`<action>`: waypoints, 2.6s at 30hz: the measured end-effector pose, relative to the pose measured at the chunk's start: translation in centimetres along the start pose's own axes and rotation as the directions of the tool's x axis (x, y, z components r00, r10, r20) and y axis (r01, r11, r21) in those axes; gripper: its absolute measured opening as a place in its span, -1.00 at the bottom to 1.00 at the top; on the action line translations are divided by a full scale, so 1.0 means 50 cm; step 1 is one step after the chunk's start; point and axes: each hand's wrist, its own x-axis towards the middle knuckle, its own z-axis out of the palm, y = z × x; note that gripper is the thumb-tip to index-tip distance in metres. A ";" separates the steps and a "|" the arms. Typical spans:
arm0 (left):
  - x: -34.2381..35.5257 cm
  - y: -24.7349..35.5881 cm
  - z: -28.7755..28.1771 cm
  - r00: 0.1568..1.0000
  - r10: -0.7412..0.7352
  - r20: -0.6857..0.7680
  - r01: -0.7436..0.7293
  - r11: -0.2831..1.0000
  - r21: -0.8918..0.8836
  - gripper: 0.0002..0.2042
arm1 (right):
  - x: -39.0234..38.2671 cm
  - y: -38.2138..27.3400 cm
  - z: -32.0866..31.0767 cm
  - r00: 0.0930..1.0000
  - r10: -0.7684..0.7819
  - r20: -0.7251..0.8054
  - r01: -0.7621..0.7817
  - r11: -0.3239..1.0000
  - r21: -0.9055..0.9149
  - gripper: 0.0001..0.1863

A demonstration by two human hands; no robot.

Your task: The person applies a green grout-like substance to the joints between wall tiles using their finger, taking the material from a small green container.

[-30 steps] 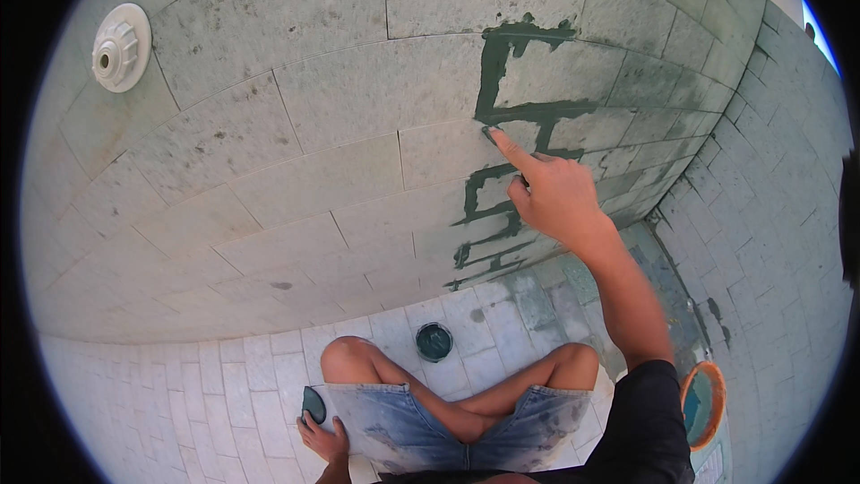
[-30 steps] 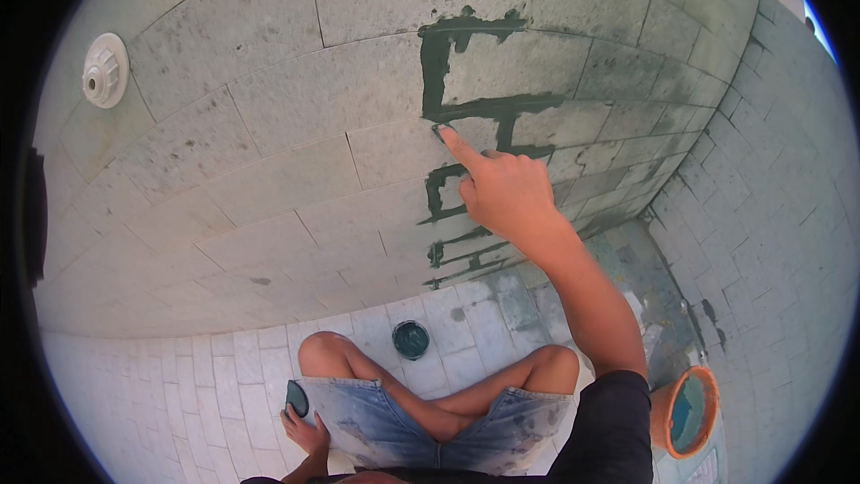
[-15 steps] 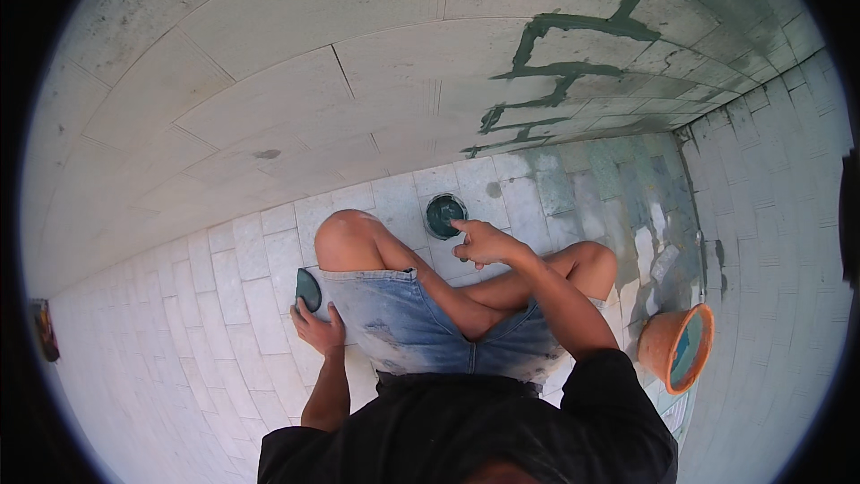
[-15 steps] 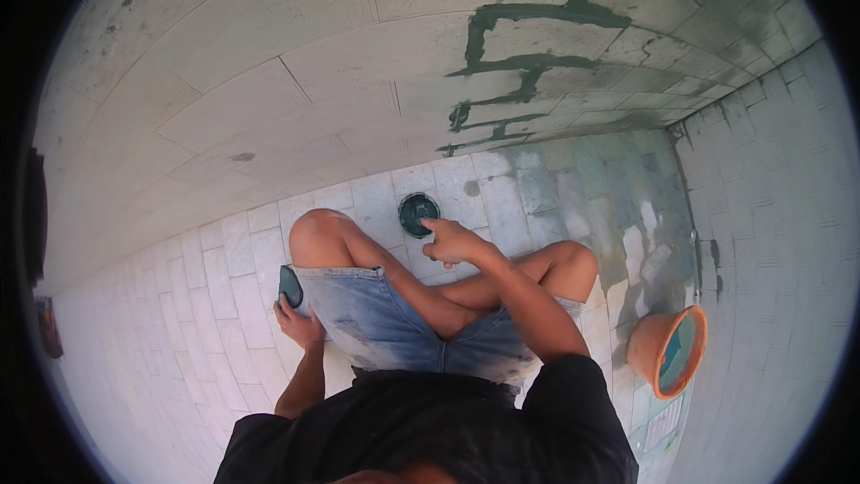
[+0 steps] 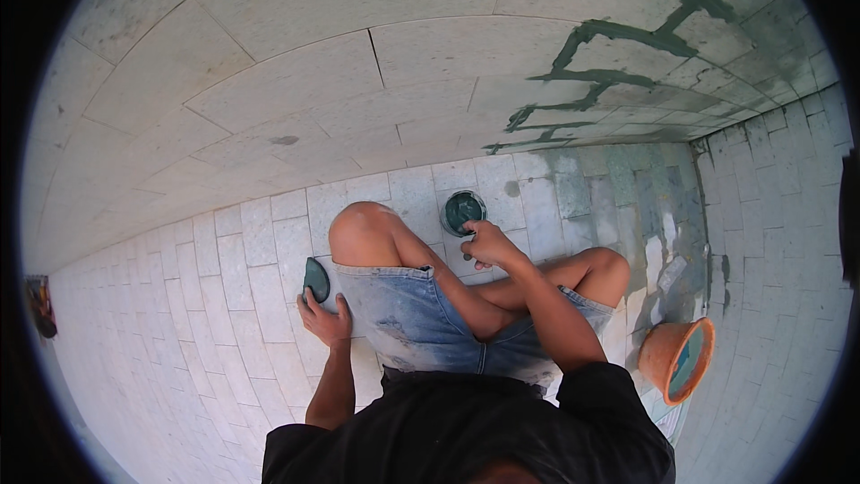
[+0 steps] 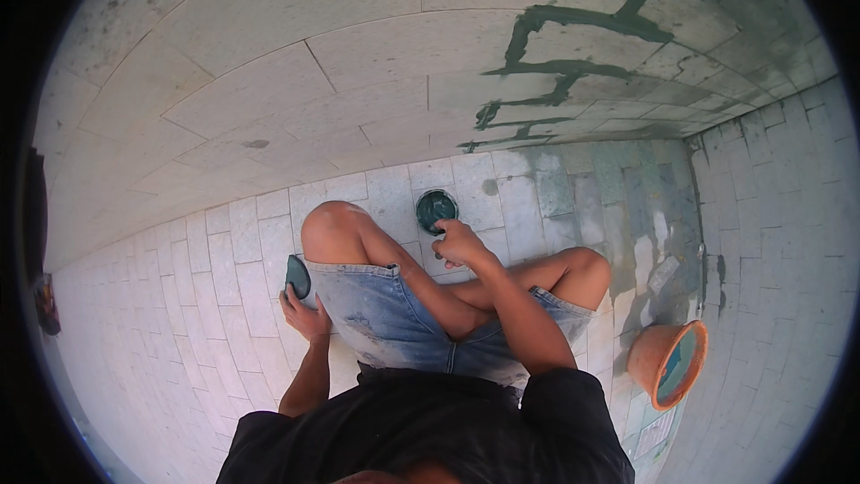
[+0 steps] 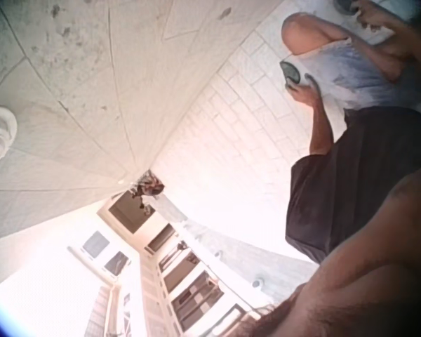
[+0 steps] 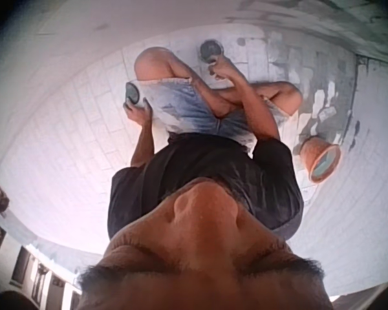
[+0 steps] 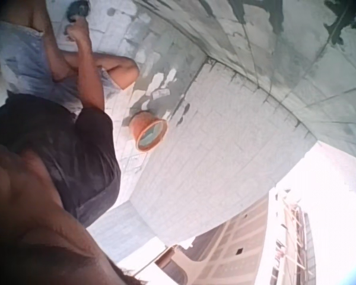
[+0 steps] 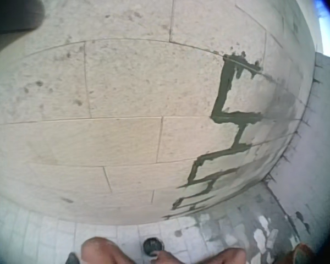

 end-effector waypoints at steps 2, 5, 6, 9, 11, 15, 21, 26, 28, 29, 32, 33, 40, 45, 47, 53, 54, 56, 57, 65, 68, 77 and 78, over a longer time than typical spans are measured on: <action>0.000 -0.002 -0.001 1.000 -0.018 0.007 0.018 1.000 -0.011 -0.21 | -0.006 -0.008 0.001 1.000 -0.016 -0.023 0.012 0.981 -0.193 -0.24; -0.015 -0.006 -0.008 0.999 -0.031 0.034 0.032 0.999 -0.007 -0.20 | -0.018 -0.039 0.014 0.999 -0.011 -0.054 -0.019 0.846 -0.533 -0.26; -0.015 -0.012 -0.013 0.999 -0.049 0.014 0.049 0.999 0.000 -0.20 | -0.017 -0.048 0.016 0.998 0.018 -0.056 -0.048 0.807 -0.589 -0.27; -0.004 -0.015 -0.027 0.997 -0.073 0.019 0.074 0.997 -0.017 -0.20 | 0.001 -0.050 0.018 0.999 0.038 -0.029 -0.048 0.754 -0.655 -0.35; -0.001 -0.010 -0.033 0.996 -0.074 0.043 0.076 0.996 -0.047 -0.21 | -0.007 -0.065 0.023 0.998 0.028 -0.055 -0.058 0.716 -0.696 -0.63; 0.004 0.002 -0.031 0.996 -0.074 0.047 0.079 0.991 -0.108 -0.22 | 0.018 -0.059 0.013 0.996 0.045 -0.073 -0.085 0.629 -0.773 -0.84; -0.011 -0.002 -0.033 0.993 -0.111 0.048 0.116 0.985 -0.124 -0.22 | 0.016 -0.039 0.012 0.997 0.036 -0.065 -0.070 0.756 -0.650 -0.58; -0.012 -0.005 -0.028 0.990 -0.124 0.061 0.131 0.982 -0.138 -0.22 | -0.011 -0.037 0.006 0.996 0.033 -0.085 -0.073 0.851 -0.520 -0.38; -0.012 -0.008 -0.026 0.993 -0.109 0.050 0.115 0.983 -0.141 -0.22 | -0.016 -0.031 0.000 0.996 -0.014 -0.084 -0.036 0.823 -0.567 -0.36; -0.012 -0.010 -0.026 0.994 -0.102 0.044 0.107 0.984 -0.142 -0.22 | -0.018 -0.029 -0.002 0.996 -0.038 -0.081 -0.017 0.808 -0.589 -0.35; -0.013 -0.015 -0.024 0.996 -0.082 0.033 0.086 0.985 -0.147 -0.21 | -0.034 -0.023 -0.003 0.994 -0.089 -0.068 0.024 0.763 -0.645 -0.35; -0.011 -0.015 -0.022 0.996 -0.082 0.030 0.085 0.985 -0.149 -0.21 | -0.036 -0.024 -0.003 0.993 -0.089 -0.078 0.019 0.770 -0.638 -0.35; -0.011 -0.008 -0.022 0.997 -0.063 0.033 0.067 0.987 -0.144 -0.20 | -0.053 -0.015 -0.023 0.995 -0.081 -0.063 0.056 0.944 -0.324 -0.29; -0.017 -0.009 -0.034 0.996 -0.077 0.044 0.083 0.987 -0.136 -0.20 | -0.058 -0.015 -0.093 0.979 -0.161 0.123 0.121 0.952 0.282 -0.28; -0.022 -0.017 -0.035 0.995 -0.090 0.041 0.095 0.987 -0.129 -0.20 | -0.080 -0.028 -0.133 0.966 -0.258 0.020 0.229 0.886 0.403 -0.22; 0.006 0.017 -0.013 0.998 -0.030 0.052 0.035 0.992 -0.117 -0.19 | -0.227 -0.096 -0.311 0.749 -0.495 -0.441 0.663 0.567 0.489 -0.15; 0.005 0.016 -0.016 0.997 -0.053 0.050 0.057 0.993 -0.098 -0.19 | -0.262 -0.131 -0.333 0.670 -0.552 -0.496 0.742 0.501 0.445 -0.12; -0.011 -0.008 -0.028 0.995 -0.079 0.053 0.081 0.995 -0.050 -0.18 | -0.332 -0.220 -0.370 0.514 -0.630 -0.582 0.857 0.395 0.330 -0.03; -0.014 -0.011 -0.030 0.996 -0.075 0.049 0.076 0.997 -0.014 -0.18 | -0.367 -0.263 -0.390 0.428 -0.662 -0.615 0.899 0.378 0.220 -0.01; -0.006 0.032 -0.034 0.995 0.087 -0.057 -0.086 0.996 0.028 -0.27 | -0.499 -0.477 -0.518 -0.034 -0.738 -0.674 0.306 0.635 -0.710 0.05; -0.007 0.011 -0.028 0.990 0.110 -0.093 -0.105 0.993 0.055 -0.27 | -0.484 -0.510 -0.517 -0.020 -0.742 -0.671 0.097 0.666 -0.740 0.06; -0.011 0.004 -0.022 0.980 0.132 -0.146 -0.123 0.990 0.071 -0.28 | -0.478 -0.494 -0.506 0.010 -0.803 -0.595 0.197 0.585 -0.786 0.00; -0.013 0.002 -0.022 0.979 0.138 -0.148 -0.128 0.989 0.075 -0.28 | -0.484 -0.491 -0.514 0.021 -0.817 -0.576 0.274 0.558 -0.783 0.00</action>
